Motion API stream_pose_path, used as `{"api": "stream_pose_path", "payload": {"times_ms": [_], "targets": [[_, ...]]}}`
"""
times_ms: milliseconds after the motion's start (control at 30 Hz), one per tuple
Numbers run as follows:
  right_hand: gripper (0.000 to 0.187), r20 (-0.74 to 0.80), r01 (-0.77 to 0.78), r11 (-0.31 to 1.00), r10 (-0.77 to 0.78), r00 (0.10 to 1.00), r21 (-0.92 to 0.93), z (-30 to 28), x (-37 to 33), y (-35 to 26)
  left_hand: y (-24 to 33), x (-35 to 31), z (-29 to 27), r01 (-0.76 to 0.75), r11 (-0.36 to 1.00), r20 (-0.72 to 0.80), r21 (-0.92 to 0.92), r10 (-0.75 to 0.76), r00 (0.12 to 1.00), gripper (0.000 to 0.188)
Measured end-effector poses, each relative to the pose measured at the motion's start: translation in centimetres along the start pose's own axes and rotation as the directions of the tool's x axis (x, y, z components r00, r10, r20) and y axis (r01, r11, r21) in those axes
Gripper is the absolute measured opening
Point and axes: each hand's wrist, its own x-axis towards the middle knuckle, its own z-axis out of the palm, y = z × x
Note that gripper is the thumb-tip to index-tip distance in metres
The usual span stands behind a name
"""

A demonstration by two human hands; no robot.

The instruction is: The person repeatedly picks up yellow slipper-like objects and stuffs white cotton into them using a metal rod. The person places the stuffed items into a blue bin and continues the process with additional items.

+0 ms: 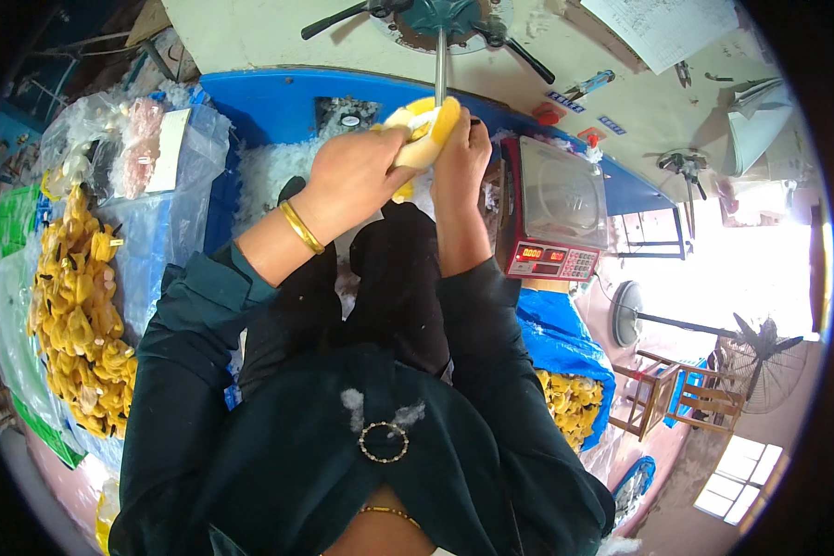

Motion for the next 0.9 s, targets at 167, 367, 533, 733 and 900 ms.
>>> {"api": "stream_pose_path", "payload": {"times_ms": [167,367,533,733,900], "targets": [[0.032,-0.058,-0.134,0.959,0.153,0.986,0.251,0.8,-3.8,-0.9,-1.1,-1.0,-0.1,-0.067,0.997,-0.007,0.04,0.068,0.998,0.027],[0.035,0.042,0.197,0.948,-0.193,0.98,-0.251,-0.4,-7.4,-2.5,0.2,-3.2,0.0,-0.085,0.996,-0.014,-0.024,0.085,0.996,0.037],[0.035,0.409,-0.554,0.757,0.41,0.815,0.345,-3.6,-4.4,-4.4,1.5,-3.6,-1.0,0.133,0.928,-0.136,-0.349,-0.191,0.972,0.043],[0.031,0.687,-0.747,0.578,0.396,0.61,0.33,-0.9,4.3,-0.5,0.9,0.1,-0.3,0.63,0.203,0.555,-0.75,-0.326,0.765,0.048],[0.033,0.677,-0.658,0.724,0.378,0.631,0.209,-1.7,3.7,-0.7,1.6,0.4,1.1,0.534,0.186,0.471,-0.825,-0.296,0.831,0.046]]}}
